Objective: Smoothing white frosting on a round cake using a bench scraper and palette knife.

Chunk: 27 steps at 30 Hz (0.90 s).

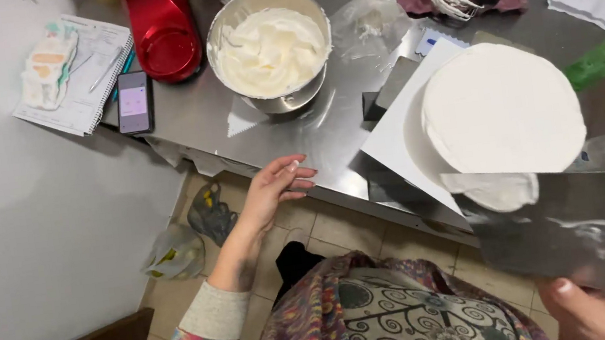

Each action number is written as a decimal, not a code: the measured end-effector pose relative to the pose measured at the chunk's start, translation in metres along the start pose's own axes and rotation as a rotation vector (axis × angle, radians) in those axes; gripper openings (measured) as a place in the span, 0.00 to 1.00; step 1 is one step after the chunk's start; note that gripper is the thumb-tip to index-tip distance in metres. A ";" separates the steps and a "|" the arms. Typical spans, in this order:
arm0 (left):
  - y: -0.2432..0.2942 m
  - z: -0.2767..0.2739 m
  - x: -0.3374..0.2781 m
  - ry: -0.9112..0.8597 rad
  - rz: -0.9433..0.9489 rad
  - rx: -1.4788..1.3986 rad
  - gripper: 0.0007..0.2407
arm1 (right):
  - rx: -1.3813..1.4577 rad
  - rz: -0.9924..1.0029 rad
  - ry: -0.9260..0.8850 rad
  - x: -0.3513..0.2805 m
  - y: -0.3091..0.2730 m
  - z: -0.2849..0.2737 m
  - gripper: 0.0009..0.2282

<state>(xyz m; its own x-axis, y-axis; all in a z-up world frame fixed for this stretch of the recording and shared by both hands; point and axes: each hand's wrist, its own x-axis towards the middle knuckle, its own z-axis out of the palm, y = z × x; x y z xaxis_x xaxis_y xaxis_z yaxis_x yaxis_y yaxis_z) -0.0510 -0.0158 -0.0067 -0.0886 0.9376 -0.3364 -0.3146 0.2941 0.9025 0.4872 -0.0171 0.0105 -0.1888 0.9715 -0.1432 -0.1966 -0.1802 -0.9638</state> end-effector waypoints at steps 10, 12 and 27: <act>0.021 -0.183 0.013 0.012 -0.049 0.031 0.17 | -0.586 -0.386 -0.384 0.102 0.011 0.350 0.28; 0.023 -0.210 0.016 0.006 -0.067 0.042 0.16 | -0.675 -0.585 -0.416 0.127 0.010 0.402 0.29; 0.052 -0.303 0.023 0.037 -0.065 0.008 0.14 | -1.368 -0.785 -0.355 0.113 0.052 0.510 0.29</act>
<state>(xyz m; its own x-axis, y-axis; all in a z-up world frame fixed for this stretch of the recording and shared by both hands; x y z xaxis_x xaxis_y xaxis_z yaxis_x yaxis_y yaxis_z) -0.3559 -0.0348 -0.0494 -0.1033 0.9088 -0.4042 -0.3135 0.3559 0.8804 -0.0351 0.0047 0.0592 -0.7004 0.6352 0.3256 0.5766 0.7724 -0.2665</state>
